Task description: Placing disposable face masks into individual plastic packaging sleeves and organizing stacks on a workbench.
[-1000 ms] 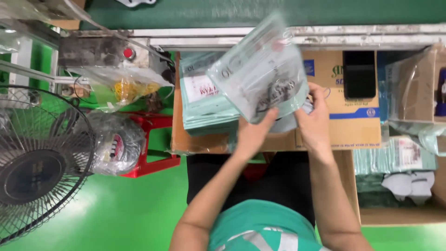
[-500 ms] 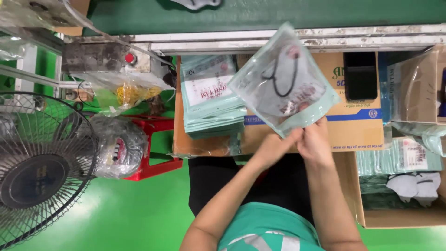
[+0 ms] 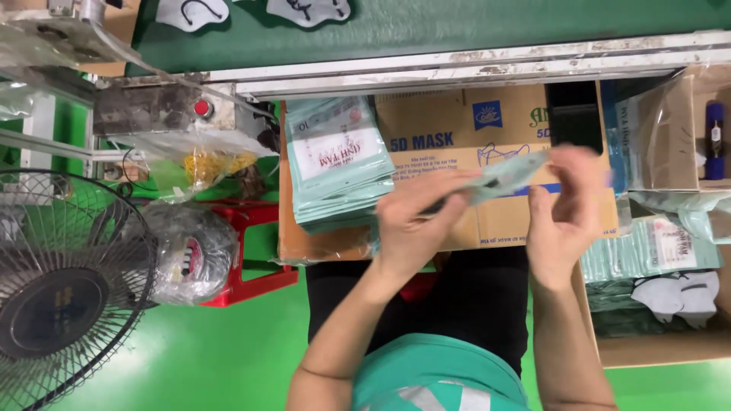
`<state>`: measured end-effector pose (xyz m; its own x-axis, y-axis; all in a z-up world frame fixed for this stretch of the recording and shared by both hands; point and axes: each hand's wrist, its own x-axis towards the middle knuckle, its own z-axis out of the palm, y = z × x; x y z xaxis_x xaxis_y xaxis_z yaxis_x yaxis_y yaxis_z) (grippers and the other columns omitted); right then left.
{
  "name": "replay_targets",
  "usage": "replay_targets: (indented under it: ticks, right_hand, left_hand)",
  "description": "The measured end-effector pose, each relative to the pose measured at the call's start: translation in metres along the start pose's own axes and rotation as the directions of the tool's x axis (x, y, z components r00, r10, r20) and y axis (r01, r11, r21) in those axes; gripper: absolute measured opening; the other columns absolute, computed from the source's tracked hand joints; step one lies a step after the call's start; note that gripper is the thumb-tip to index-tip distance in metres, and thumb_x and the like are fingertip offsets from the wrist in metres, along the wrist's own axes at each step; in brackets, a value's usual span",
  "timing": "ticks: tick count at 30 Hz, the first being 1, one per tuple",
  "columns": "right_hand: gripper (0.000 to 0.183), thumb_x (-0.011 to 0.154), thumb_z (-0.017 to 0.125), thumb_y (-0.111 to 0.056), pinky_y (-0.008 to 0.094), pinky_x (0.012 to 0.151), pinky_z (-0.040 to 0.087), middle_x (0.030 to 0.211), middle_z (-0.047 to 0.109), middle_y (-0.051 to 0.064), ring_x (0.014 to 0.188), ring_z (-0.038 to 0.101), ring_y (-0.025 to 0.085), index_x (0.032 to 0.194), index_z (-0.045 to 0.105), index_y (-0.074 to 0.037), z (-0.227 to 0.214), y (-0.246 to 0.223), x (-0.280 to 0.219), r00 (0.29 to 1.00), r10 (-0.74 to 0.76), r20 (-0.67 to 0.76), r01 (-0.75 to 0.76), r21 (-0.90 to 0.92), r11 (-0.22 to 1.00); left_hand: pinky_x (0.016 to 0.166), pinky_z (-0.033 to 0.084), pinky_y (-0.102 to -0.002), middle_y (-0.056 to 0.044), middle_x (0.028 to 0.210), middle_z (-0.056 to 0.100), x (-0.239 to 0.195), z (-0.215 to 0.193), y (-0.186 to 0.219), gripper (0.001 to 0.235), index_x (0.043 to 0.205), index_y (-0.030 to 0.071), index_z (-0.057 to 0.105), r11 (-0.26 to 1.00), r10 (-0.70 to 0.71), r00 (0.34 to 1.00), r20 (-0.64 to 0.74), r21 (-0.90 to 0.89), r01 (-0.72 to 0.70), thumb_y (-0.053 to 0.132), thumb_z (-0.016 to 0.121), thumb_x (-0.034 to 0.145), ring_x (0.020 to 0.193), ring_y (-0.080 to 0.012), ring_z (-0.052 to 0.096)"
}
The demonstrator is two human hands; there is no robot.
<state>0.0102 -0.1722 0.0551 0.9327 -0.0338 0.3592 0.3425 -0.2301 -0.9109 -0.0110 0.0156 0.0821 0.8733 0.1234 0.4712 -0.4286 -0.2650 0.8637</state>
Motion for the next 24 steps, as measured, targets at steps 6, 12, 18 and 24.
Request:
replay_targets:
  ticks: [6,12,18,24]
  right_hand:
    - [0.022,0.103,0.059,0.004,0.022,0.094,0.050,0.113,0.067,0.003,0.100,0.062,0.008,0.125,0.062,0.000,-0.017,0.042,0.000,0.962,0.249,-0.109,-0.146,0.563,0.813]
    - [0.003,0.110,0.061,0.003,0.021,0.086,0.047,0.102,0.064,0.003,0.089,0.058,0.007,0.111,0.061,0.000,-0.027,0.055,-0.010,0.973,0.227,-0.049,-0.145,0.638,0.756]
    - [0.014,0.105,0.065,0.000,0.024,0.089,0.050,0.106,0.064,0.003,0.096,0.061,0.009,0.118,0.063,-0.001,-0.020,0.039,-0.014,0.949,0.310,0.065,-0.287,0.590,0.754]
    - [0.010,0.098,0.069,0.001,0.027,0.087,0.050,0.106,0.066,0.006,0.097,0.062,0.012,0.107,0.065,-0.001,-0.023,0.052,-0.013,0.895,0.341,0.286,-0.444,0.620,0.646]
  left_hand:
    - [0.084,0.057,-0.026,-0.005,0.097,0.075,-0.014,0.011,-0.005,0.009,0.105,0.001,0.073,0.948,-0.263,0.955,-0.135,-0.223,0.229,0.004,0.072,0.096,0.088,-0.0115,0.070]
    - [0.078,0.055,-0.027,-0.005,0.086,0.070,-0.016,0.011,-0.006,0.004,0.093,0.001,0.070,0.984,-0.180,0.979,-0.100,-0.030,0.178,0.003,0.073,0.091,0.080,-0.0143,0.067]
    - [0.076,0.053,-0.029,-0.005,0.088,0.073,-0.013,0.011,-0.008,0.005,0.092,0.002,0.073,0.978,-0.194,0.981,-0.013,-0.074,0.193,0.006,0.075,0.089,0.084,-0.0159,0.066]
    - [0.077,0.055,-0.031,-0.004,0.089,0.074,-0.006,0.009,0.006,0.009,0.092,0.003,0.074,0.968,-0.230,0.969,0.091,-0.083,0.237,0.009,0.076,0.086,0.085,-0.0187,0.067]
